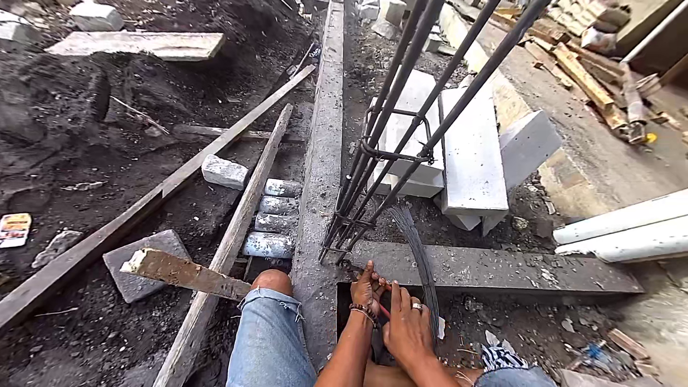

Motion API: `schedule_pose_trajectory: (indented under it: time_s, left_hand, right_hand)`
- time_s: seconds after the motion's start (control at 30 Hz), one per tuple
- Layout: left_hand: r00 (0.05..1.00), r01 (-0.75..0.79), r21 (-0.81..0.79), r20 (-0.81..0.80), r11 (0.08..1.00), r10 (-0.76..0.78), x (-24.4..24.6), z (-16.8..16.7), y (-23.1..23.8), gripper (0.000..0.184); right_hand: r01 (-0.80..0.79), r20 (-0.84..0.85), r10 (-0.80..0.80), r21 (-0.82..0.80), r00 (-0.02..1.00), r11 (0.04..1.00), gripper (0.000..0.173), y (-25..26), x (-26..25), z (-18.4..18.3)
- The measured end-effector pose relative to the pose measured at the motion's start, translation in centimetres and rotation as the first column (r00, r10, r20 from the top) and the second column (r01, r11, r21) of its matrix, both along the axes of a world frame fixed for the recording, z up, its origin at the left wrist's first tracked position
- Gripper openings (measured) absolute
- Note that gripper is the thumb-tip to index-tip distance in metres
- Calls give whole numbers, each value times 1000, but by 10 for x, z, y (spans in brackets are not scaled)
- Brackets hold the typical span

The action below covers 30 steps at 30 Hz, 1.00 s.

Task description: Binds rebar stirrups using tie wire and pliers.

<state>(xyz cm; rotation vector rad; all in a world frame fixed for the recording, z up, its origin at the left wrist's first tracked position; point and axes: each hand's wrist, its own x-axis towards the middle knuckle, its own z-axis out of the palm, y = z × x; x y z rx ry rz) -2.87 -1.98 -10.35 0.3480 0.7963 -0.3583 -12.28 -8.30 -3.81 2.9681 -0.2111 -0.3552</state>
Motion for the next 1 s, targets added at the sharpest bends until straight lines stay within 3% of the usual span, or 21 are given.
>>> schedule_pose_trajectory:
  time_s: [0.1, 0.2, 0.27, 0.33, 0.37, 0.43, 0.47, 0.5, 0.53, 0.6, 0.67, 0.73, 0.77, 0.8, 0.87, 1.0]
  left_hand:
    - [999, 15, 111, -51, 994, -9, 2, 1, -3, 25]
    - [992, 81, 244, -114, 966, -55, 3, 3, -5, 24]
    - [983, 148, 251, -140, 957, -115, -1, 5, -4, 19]
    - [974, 211, 154, -114, 965, -195, -5, 6, 1, 22]
    - [967, 244, 93, -99, 965, -235, -8, 7, 6, 24]
    - [956, 284, -18, -70, 959, -284, -14, 12, 22, 33]
    - [960, 272, -70, -54, 960, -276, -15, 13, 29, 33]
    - [965, 253, -129, -38, 959, -260, -18, 11, 35, 33]
    - [969, 239, -183, -13, 954, -245, -20, 6, 39, 33]
    - [973, 231, -220, 23, 948, -232, -20, -4, 39, 32]
    - [975, 221, -159, 12, 962, -222, -16, -6, 30, 29]
    - [985, 165, -105, -41, 981, -170, -14, -4, 20, 29]
    - [986, 146, -94, -73, 985, -153, -13, -2, 17, 30]
    - [986, 131, -83, -90, 988, -138, -10, 0, 15, 31]
    - [990, 107, -71, -84, 992, -113, -11, -1, 13, 33]
    - [997, 41, -68, -57, 997, -45, -15, 2, 11, 34]
  right_hand:
    - [31, 47, -29, -46, 998, 998, 61, -8, 14, -24]
    - [149, -280, -102, 152, 955, 977, 58, -17, 28, -16]
    - [255, -464, -67, 356, 883, 899, 51, -33, 39, -15]
    - [419, -596, 14, 580, 803, 698, 28, -51, 47, -19]
    - [559, -679, 47, 641, 733, 526, 18, -57, 48, -19]
    - [854, -829, 269, 519, 490, 42, 25, -69, 49, -24]
    - [915, -812, 427, 388, 398, -114, 32, -73, 48, -30]
    - [937, -773, 531, 294, 348, -187, 39, -74, 46, -36]
    - [942, -757, 561, 269, 335, -199, 48, -73, 44, -39]
    - [927, -815, 449, 363, 366, -98, 69, -70, 45, -36]
    - [850, -854, 167, 514, 493, 114, 69, -63, 47, -24]
    - [591, -636, -96, 637, 765, 495, 59, -56, 43, -6]
    - [428, -508, -102, 580, 855, 693, 69, -56, 41, 2]
    - [307, -441, -57, 519, 896, 798, 75, -55, 40, 9]
    - [253, -405, -22, 525, 914, 813, 64, -53, 35, 10]
    - [325, -331, -112, 705, 937, 630, 37, -58, 38, -7]
